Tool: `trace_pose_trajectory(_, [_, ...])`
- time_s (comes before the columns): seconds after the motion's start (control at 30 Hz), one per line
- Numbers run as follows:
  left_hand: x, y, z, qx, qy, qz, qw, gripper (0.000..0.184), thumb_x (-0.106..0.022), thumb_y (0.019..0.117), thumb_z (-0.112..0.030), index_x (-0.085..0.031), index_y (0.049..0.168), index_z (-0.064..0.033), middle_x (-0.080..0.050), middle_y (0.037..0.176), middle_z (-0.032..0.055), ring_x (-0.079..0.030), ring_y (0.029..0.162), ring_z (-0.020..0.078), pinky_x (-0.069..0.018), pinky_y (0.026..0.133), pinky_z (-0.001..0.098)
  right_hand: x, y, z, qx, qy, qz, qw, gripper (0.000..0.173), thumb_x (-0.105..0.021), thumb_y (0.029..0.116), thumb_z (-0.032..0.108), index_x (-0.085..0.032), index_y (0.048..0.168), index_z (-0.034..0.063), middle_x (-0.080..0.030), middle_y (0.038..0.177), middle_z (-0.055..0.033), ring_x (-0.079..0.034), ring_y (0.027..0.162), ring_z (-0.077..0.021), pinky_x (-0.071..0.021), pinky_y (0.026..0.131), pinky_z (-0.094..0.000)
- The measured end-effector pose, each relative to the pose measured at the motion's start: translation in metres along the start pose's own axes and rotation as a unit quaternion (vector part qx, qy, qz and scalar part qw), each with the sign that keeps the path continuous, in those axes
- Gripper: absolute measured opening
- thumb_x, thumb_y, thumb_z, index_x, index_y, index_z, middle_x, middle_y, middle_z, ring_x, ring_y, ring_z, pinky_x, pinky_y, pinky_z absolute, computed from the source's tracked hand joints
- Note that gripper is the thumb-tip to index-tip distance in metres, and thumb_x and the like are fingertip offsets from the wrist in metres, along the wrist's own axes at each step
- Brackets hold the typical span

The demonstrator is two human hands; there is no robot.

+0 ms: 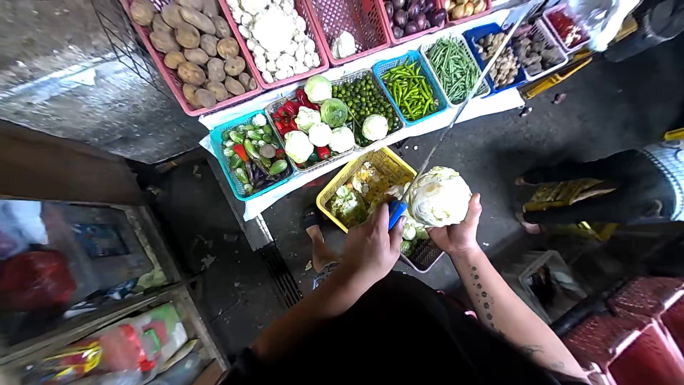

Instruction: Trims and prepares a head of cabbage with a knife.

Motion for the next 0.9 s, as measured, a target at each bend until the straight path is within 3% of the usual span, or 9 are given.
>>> trace_pose_trajectory(0.2, [-0.005, 0.0, 0.004, 0.049, 0.027, 0.031, 0.998, 0.04, -0.052, 0.1062, -0.035, -0.058, 0.131, -0.0035, -0.071, 0.092, 0.0116, -0.072, 0.08, 0.0252, -0.0592, 0.072, 0.0451, 0.006, -0.007, 0.004, 0.022, 0.002, -0.02, 1.0, 0.09, -0.074, 0.0691, 0.078, -0.053, 0.136, 0.021, -0.067, 0.12, -0.0102, -0.068, 0.109, -0.0258, -0.0585, 0.088, -0.0504])
trace_pose_trajectory(0.33, [-0.005, -0.007, 0.011, 0.065, -0.076, -0.012, 0.995, 0.051, -0.063, 0.0994, -0.045, -0.062, 0.12, 0.0017, -0.07, 0.087, 0.0078, -0.069, 0.078, 0.0162, -0.0596, 0.073, 0.0362, -0.013, -0.034, 0.017, -0.018, 0.197, 0.034, 0.98, 0.098, -0.033, 0.0772, 0.096, -0.057, 0.134, 0.019, -0.066, 0.124, -0.0143, -0.065, 0.114, -0.0296, -0.0558, 0.09, -0.0545])
trace_pose_trajectory(0.4, [-0.006, -0.016, 0.01, 0.048, -0.158, -0.049, 0.985, 0.063, -0.071, 0.0906, -0.055, -0.059, 0.112, 0.0031, -0.068, 0.083, 0.0024, -0.065, 0.069, 0.0091, -0.0581, 0.063, 0.029, -0.02, -0.048, 0.022, -0.041, 0.274, 0.079, 0.957, 0.102, -0.036, 0.0718, 0.098, -0.065, 0.123, 0.0146, -0.069, 0.117, -0.0166, -0.067, 0.109, -0.0316, -0.0569, 0.089, -0.0555])
trace_pose_trajectory(0.5, [-0.012, -0.024, -0.004, 0.061, -0.27, -0.056, 0.959, 0.08, -0.082, 0.0786, -0.059, -0.056, 0.12, 0.0049, -0.07, 0.095, 0.0064, -0.07, 0.073, 0.0108, -0.0632, 0.062, 0.0307, -0.023, -0.056, 0.018, -0.033, 0.254, 0.114, 0.96, 0.102, -0.036, 0.0702, 0.1, -0.065, 0.124, 0.0186, -0.07, 0.118, -0.0109, -0.066, 0.112, -0.0258, -0.0557, 0.094, -0.0514])
trace_pose_trajectory(0.63, [-0.017, -0.023, -0.021, 0.044, -0.297, -0.079, 0.951, 0.08, -0.089, 0.075, -0.047, -0.054, 0.123, 0.0066, -0.07, 0.102, 0.0096, -0.072, 0.09, 0.0126, -0.0638, 0.081, 0.0328, -0.038, -0.058, 0.002, -0.026, 0.229, 0.128, 0.965, 0.1, -0.044, 0.0709, 0.097, -0.063, 0.129, 0.0188, -0.069, 0.123, -0.0107, -0.065, 0.117, -0.0249, -0.0545, 0.097, -0.0503])
trace_pose_trajectory(0.7, [-0.011, -0.023, -0.023, 0.048, -0.329, -0.077, 0.94, 0.061, -0.088, 0.0815, -0.03, -0.055, 0.12, 0.005, -0.07, 0.092, 0.0083, -0.07, 0.072, 0.0134, -0.0646, 0.065, 0.0315, -0.048, -0.064, 0.001, -0.05, 0.258, 0.127, 0.957, 0.103, -0.032, 0.0746, 0.098, -0.062, 0.13, 0.0166, -0.067, 0.123, -0.0139, -0.064, 0.115, -0.0271, -0.0546, 0.095, -0.0514])
trace_pose_trajectory(0.77, [0.002, -0.022, -0.031, 0.036, -0.379, -0.064, 0.922, 0.041, -0.081, 0.0885, -0.015, -0.055, 0.114, 0.0031, -0.069, 0.079, 0.0068, -0.066, 0.056, 0.0149, -0.0612, 0.051, 0.0315, -0.053, -0.074, 0.005, -0.091, 0.283, 0.146, 0.944, 0.082, -0.046, 0.0844, 0.084, -0.066, 0.121, 0.0132, -0.07, 0.115, -0.0152, -0.069, 0.103, -0.0263, -0.0596, 0.085, -0.0453])
trace_pose_trajectory(0.83, [0.018, -0.019, -0.044, -0.001, -0.404, -0.055, 0.913, 0.034, -0.078, 0.0904, -0.009, -0.055, 0.112, 0.002, -0.07, 0.076, 0.006, -0.067, 0.056, 0.0157, -0.0618, 0.051, 0.0318, -0.048, -0.081, 0.012, -0.171, 0.286, 0.173, 0.927, 0.049, -0.067, 0.0911, 0.051, -0.069, 0.113, 0.0065, -0.072, 0.107, -0.018, -0.072, 0.094, -0.0281, -0.0619, 0.083, -0.0435])
trace_pose_trajectory(0.9, [0.029, -0.014, -0.055, -0.027, -0.409, -0.05, 0.911, 0.033, -0.078, 0.0895, -0.007, -0.056, 0.113, 0.0005, -0.071, 0.079, 0.0064, -0.07, 0.06, 0.0173, -0.064, 0.055, 0.0326, -0.038, -0.073, 0.02, -0.165, 0.176, 0.123, 0.963, 0.046, -0.057, 0.0965, 0.056, -0.068, 0.112, 0.0139, -0.074, 0.102, -0.0113, -0.072, 0.09, -0.0222, -0.0626, 0.08, -0.0408])
Point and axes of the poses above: each hand's wrist, its own y-axis towards the middle knuckle, its own x-axis out of the back of the hand, z = x × y, the point moved 6 cm from there along y, towards the middle knuckle
